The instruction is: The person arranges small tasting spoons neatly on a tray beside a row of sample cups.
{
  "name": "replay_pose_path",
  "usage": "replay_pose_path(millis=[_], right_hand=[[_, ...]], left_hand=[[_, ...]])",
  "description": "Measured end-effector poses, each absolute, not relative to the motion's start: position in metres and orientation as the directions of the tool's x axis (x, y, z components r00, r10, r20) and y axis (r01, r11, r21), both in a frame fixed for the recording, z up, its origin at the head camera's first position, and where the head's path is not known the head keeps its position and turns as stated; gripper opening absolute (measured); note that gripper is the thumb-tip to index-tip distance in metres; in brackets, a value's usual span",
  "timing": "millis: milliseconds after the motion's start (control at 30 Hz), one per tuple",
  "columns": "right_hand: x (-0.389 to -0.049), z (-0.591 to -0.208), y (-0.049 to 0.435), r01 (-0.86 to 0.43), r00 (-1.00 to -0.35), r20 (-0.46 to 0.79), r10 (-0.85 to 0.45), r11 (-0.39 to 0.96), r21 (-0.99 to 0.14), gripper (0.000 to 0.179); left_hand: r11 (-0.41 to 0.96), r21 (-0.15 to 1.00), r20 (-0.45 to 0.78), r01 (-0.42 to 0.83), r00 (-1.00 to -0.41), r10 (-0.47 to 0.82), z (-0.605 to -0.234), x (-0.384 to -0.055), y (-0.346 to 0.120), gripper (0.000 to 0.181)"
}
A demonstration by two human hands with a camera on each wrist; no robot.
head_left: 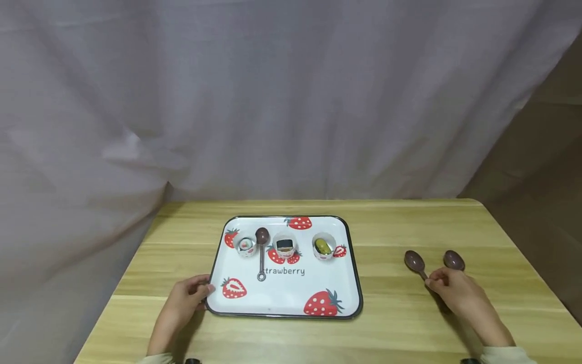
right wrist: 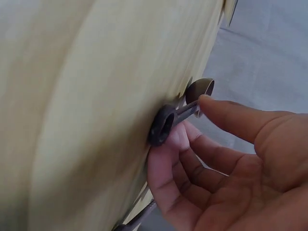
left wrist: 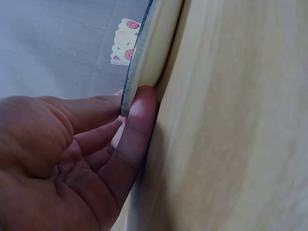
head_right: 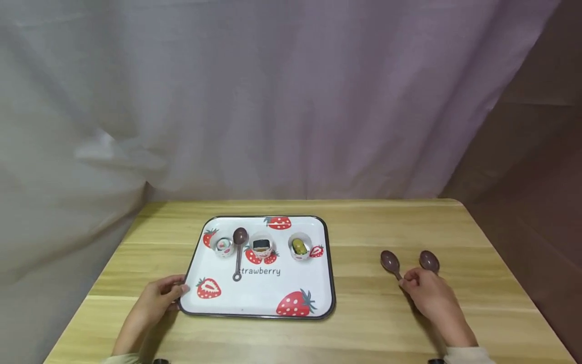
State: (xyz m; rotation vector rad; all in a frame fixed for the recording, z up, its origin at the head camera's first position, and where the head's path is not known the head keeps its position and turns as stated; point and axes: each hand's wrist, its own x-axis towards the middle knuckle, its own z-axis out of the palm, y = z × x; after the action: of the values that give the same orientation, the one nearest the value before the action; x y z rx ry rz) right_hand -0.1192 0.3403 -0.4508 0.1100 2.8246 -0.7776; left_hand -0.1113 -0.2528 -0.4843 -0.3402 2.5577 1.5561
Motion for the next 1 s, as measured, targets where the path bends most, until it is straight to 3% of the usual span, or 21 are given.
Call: replay_pose_path(millis=[167, 1000], right_hand=[[-0.1154, -0.4515, 0.3452, 0.154, -0.968, -0.25, 0.031, 0.859, -0.489, 0.024], [-0.1208, -0.4555, 0.3376, 0.137, -0.965, -0.261, -0.002, 0.847, -0.514, 0.025]], left_hand=[[0.438, 0.862, -0.227, -0.255, -0.967, -0.116, -0.4868, -0.1127, -0.2485, 0.037], [0.44, 0.855, -0.235, -0.275, -0.961, -0.145, -0.4853, -0.1116, -0.2525, 0.036]])
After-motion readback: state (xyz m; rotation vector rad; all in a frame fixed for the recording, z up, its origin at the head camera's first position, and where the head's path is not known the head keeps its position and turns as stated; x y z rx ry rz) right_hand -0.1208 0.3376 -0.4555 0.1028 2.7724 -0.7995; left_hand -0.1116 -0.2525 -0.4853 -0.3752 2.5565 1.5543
